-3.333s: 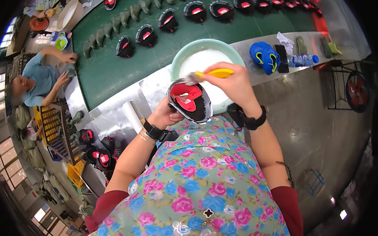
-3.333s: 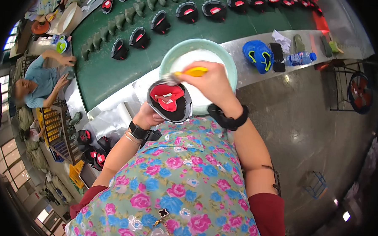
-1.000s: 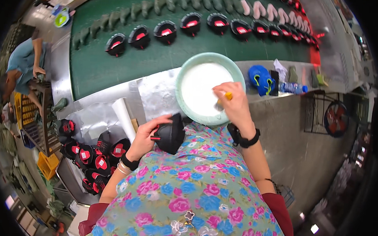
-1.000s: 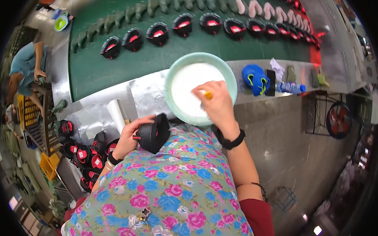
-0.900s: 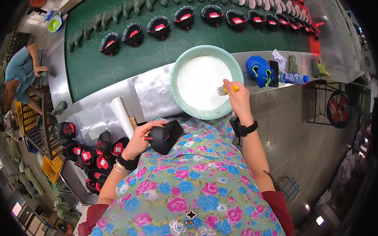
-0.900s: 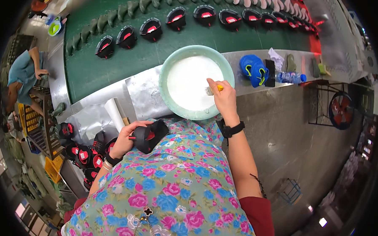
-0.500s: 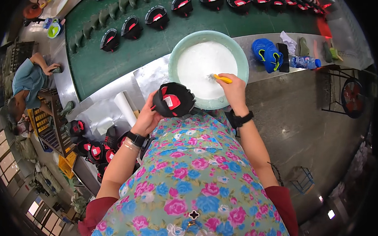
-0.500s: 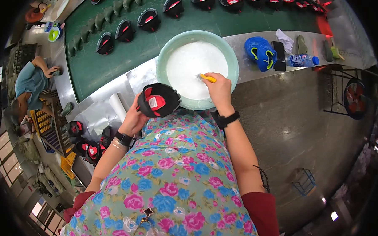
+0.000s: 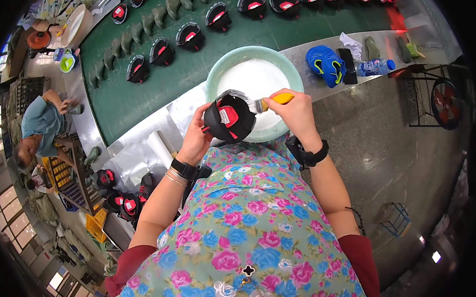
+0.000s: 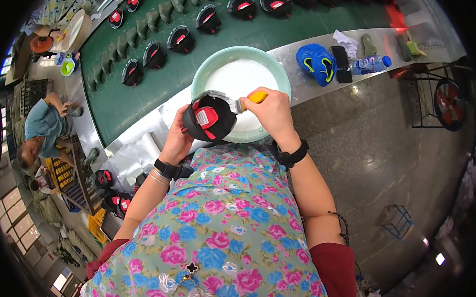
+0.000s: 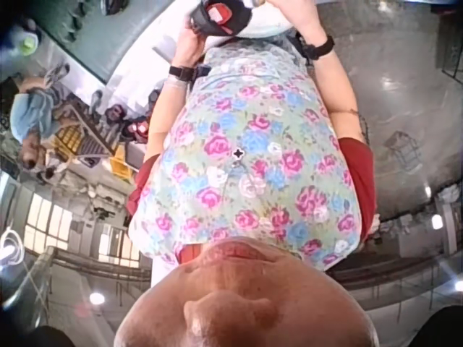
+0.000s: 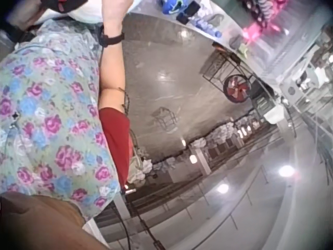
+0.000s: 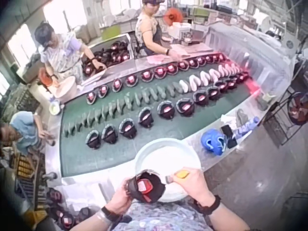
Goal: The person applies white adhesive to the red insoles of black shoes using a yellow brush. They pick up shoes from a pile, dip the brush into a bowl of glue, and coat the insole before placing the shoe on a green workbench. Other workers are visible in the background performing similar tasks.
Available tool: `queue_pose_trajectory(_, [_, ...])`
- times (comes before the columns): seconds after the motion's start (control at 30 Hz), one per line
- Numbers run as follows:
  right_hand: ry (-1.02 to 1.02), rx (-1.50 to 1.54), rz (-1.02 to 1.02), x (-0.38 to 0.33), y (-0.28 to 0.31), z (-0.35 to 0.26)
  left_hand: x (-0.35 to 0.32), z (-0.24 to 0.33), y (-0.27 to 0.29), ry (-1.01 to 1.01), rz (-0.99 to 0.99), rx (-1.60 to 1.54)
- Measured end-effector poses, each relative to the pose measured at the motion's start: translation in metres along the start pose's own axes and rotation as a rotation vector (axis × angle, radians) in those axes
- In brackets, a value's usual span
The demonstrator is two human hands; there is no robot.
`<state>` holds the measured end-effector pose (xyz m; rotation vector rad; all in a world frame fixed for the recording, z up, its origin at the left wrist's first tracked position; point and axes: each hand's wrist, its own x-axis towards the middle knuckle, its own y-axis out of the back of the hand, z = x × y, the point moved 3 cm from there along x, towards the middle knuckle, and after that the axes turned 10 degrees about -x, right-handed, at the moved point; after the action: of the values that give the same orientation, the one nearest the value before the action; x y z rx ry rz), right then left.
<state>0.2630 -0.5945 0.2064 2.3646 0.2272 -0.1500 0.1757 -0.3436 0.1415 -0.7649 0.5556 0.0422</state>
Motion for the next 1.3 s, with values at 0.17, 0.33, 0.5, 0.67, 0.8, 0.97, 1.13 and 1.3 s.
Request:
queue_pose_trajectory(0.17, [-0.107,0.11,-0.096,-0.016,0.005,-0.019,0.011,0.003,-0.003,-0.199,-0.004,0.091])
queue_pose_trajectory(0.33, [-0.012,0.189,-0.066,-0.027,0.018,-0.041,0.015,0.011,-0.016,-0.303,-0.026,0.132])
queue_pose_trajectory(0.5, [-0.047,0.041,0.01,-0.001,0.015,-0.009,0.012,0.005,-0.019,-0.187,0.112,-0.055])
queue_pose_trajectory(0.67, [0.164,0.21,-0.01,0.002,0.03,-0.044,0.012,-0.011,0.034,0.177,0.154,-0.377])
queue_pose_trajectory(0.8, [0.491,0.422,-0.292,-0.003,0.019,-0.099,0.008,-0.012,0.002,0.426,0.105,-0.413])
queue_pose_trajectory(0.97, [0.258,0.34,-0.152,0.021,0.0,-0.074,-0.002,0.002,-0.009,0.482,0.028,-0.366])
queue_pose_trajectory(1.13, [0.009,0.17,-0.243,0.001,-0.014,-0.057,-0.012,0.021,0.047,0.315,0.142,-0.379])
queue_pose_trajectory(1.3, [-0.154,0.399,-0.139,0.021,-0.018,-0.088,-0.01,0.085,0.2,-0.379,0.353,-0.428])
